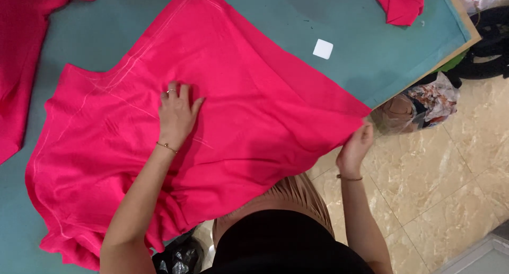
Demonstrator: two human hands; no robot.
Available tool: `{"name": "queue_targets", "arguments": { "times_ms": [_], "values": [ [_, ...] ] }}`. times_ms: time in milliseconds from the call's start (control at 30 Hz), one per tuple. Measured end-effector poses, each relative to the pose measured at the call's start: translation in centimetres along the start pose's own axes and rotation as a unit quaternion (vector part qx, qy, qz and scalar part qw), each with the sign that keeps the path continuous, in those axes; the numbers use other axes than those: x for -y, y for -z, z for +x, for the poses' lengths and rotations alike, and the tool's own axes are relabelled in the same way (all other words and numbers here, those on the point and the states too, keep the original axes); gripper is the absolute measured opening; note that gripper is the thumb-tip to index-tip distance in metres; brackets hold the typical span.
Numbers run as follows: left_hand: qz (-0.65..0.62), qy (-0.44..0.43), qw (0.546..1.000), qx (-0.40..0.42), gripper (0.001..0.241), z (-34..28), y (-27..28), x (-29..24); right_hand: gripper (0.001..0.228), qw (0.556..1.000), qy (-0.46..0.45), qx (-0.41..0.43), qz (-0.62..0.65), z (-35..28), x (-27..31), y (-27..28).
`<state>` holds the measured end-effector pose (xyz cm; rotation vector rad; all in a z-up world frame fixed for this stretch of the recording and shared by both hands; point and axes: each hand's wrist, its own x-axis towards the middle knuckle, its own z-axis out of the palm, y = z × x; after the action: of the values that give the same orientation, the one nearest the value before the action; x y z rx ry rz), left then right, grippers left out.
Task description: The recorder uses large fabric scissors to cut along chalked pattern lines on pink fabric.
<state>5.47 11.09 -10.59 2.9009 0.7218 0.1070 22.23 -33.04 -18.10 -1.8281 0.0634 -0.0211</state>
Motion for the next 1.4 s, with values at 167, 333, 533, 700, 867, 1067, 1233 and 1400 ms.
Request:
{"name": "queue_targets", "arguments": {
  "times_ms": [167,333,533,700,867,1067,1233,1400],
  "values": [
    [-0.024,0.057,0.998,-0.011,0.054,-0.1,0.5,-0.2,0.026,0.934,-0.115,-0.040,0.337,2.8,-1.0,2.1],
    [0.023,0.071,0.997,-0.006,0.053,0.1,1.0,-0.6,0.033,0.955,-0.143,-0.029,0.258,1.7,0.6,2.6],
    [0.076,0.025,0.997,-0.004,0.048,-0.8,1.3,-1.4,0.057,0.980,-0.101,0.065,0.157,0.2,-0.6,2.8],
    [-0.001,-0.107,0.994,-0.019,0.050,-2.3,1.4,-2.4,0.022,0.963,-0.116,0.090,0.224,-0.5,-3.8,4.7],
    [-0.008,-0.171,0.985,-0.006,0.032,-2.7,0.3,-0.8,0.045,0.812,-0.298,0.195,0.462,-0.4,4.2,3.9],
    [0.007,-0.172,0.985,-0.003,0.022,-2.7,1.1,-0.4,0.034,0.826,-0.248,0.181,0.473,-0.8,-0.6,3.8],
    [-0.018,-0.173,0.985,-0.015,0.019,-2.8,1.6,-0.3,0.030,0.875,-0.249,0.158,0.383,-2.0,1.8,4.1],
    [-0.024,-0.158,0.987,-0.024,0.021,-3.1,2.2,-0.3,0.028,0.893,-0.238,0.169,0.343,-2.8,3.7,4.8]
  ]
}}
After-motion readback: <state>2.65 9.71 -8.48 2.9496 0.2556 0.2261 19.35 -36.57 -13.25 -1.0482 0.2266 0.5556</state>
